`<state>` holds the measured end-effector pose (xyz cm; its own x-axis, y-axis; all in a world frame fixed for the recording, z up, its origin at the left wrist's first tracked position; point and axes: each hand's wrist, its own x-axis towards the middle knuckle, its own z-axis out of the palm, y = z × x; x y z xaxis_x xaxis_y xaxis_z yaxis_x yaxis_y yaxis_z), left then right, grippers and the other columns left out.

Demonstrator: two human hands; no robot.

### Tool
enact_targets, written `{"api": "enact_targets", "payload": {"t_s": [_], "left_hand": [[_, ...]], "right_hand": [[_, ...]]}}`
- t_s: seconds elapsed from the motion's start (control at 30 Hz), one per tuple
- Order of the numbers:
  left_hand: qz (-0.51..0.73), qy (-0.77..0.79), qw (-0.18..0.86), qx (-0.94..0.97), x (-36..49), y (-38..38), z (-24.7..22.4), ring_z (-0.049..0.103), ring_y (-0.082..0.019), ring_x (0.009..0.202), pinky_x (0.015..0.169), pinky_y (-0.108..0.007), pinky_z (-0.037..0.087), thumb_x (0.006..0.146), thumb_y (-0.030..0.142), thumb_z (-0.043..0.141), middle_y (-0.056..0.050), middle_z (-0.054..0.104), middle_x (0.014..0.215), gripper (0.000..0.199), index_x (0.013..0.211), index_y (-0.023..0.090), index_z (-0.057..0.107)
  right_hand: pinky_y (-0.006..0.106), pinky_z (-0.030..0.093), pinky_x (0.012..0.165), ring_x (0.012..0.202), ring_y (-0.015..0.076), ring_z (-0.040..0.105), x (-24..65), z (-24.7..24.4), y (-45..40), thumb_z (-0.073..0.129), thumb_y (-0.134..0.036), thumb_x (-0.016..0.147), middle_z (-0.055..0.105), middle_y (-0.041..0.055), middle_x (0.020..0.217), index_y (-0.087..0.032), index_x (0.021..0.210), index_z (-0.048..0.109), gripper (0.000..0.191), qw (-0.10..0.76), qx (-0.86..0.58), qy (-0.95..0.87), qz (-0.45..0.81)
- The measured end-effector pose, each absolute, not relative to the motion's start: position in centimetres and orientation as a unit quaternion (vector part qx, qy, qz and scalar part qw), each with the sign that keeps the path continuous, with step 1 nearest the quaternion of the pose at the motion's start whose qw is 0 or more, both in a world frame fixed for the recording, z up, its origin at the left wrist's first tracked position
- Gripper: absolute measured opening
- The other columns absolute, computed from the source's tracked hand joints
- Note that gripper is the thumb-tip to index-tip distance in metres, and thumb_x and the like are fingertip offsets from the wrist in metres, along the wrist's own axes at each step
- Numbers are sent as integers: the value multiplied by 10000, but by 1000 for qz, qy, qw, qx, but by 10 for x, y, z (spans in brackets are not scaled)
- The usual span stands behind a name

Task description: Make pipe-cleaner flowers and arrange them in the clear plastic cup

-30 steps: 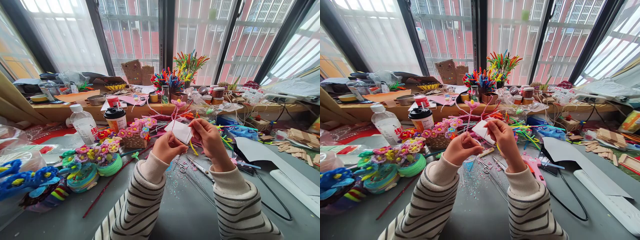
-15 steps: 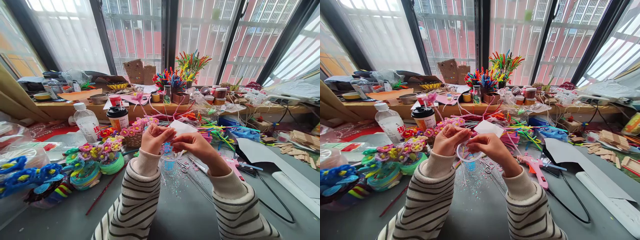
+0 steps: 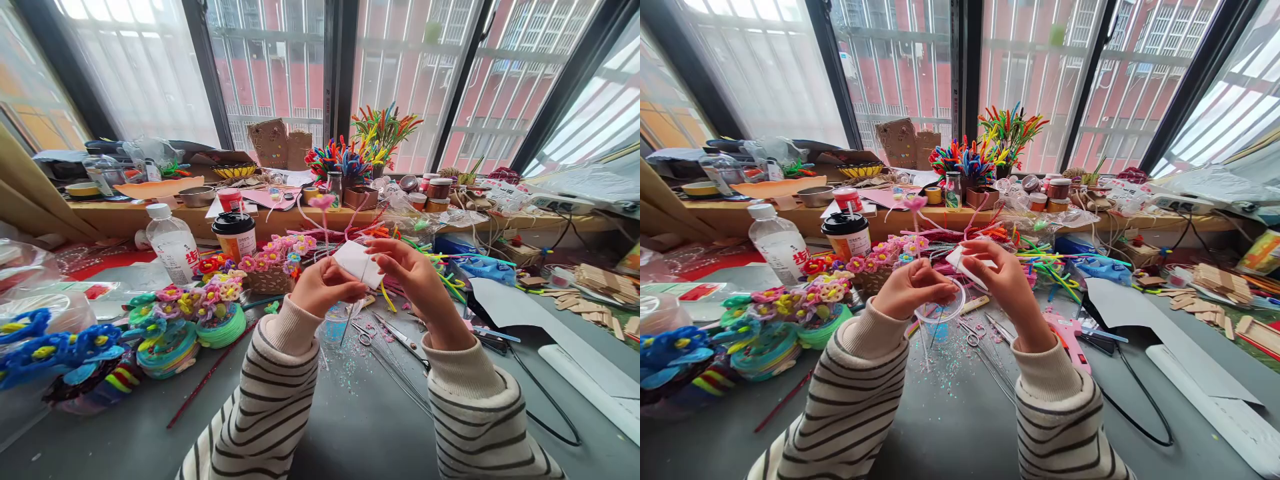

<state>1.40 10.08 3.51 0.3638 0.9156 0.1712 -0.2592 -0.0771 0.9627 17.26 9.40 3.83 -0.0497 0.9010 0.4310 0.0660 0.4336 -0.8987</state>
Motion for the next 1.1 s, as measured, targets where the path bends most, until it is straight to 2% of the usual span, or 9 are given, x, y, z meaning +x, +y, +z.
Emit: {"api": "enact_targets", "payload": {"t_s": [0.1,0.2,0.3,0.53,0.6,0.73,0.8,0.93,1.1], "left_hand": [[412,304,608,607,20,98,31,586,-98,475,489,-222,486,533,154,720,15,629,518,359,573,171,365],[388,309,583,644,24,97,28,577,-100,475,477,-224,469,547,128,699,14,618,512,358,561,176,345],[398,302,584,640,26,96,25,594,-116,506,484,-235,472,557,123,680,16,618,538,417,549,190,270],[353,346,539,681,31,92,24,584,-128,487,493,-263,477,553,116,658,12,604,529,326,554,183,339],[365,341,546,672,30,92,24,584,-128,483,492,-261,475,555,118,663,28,594,516,337,606,189,339],[434,319,556,633,27,96,25,589,-117,501,499,-231,477,578,142,676,59,580,519,418,899,185,413],[467,303,555,617,26,100,26,598,-109,533,500,-209,483,595,162,669,53,575,554,451,993,173,457],[485,277,595,578,25,105,28,613,-100,572,501,-184,496,607,228,673,25,575,628,264,839,148,576],[455,283,621,572,27,99,33,622,-107,582,527,-202,508,569,243,713,2,609,693,275,790,137,587]], "right_hand": [[269,469,734,876,136,569,169,42,90,624,-362,700,623,44,972,-228,890,638,233,555,-376,-669,321],[295,462,763,881,145,575,169,44,88,637,-343,691,641,37,926,-227,819,651,173,555,-382,-674,304],[296,464,754,867,146,581,174,45,87,659,-325,671,648,34,908,-228,807,659,167,569,-393,-647,321],[279,459,690,751,134,583,174,45,86,647,-309,688,639,19,784,-208,696,661,103,520,-353,-694,351],[273,454,672,708,126,569,173,45,86,645,-315,692,626,11,729,-203,649,641,120,551,-358,-679,329],[248,463,622,648,106,554,176,47,85,635,-333,700,609,0,694,-216,662,607,126,712,-351,-539,282],[228,467,573,587,87,550,179,49,84,627,-339,705,609,-9,668,-219,690,589,127,759,-343,-474,286],[222,498,524,572,95,608,175,52,81,612,-334,716,656,-1,708,-209,737,559,137,750,-332,-457,344],[221,545,627,630,98,650,162,50,81,673,-246,662,673,-26,688,-191,731,569,136,749,-302,-446,387]]}}
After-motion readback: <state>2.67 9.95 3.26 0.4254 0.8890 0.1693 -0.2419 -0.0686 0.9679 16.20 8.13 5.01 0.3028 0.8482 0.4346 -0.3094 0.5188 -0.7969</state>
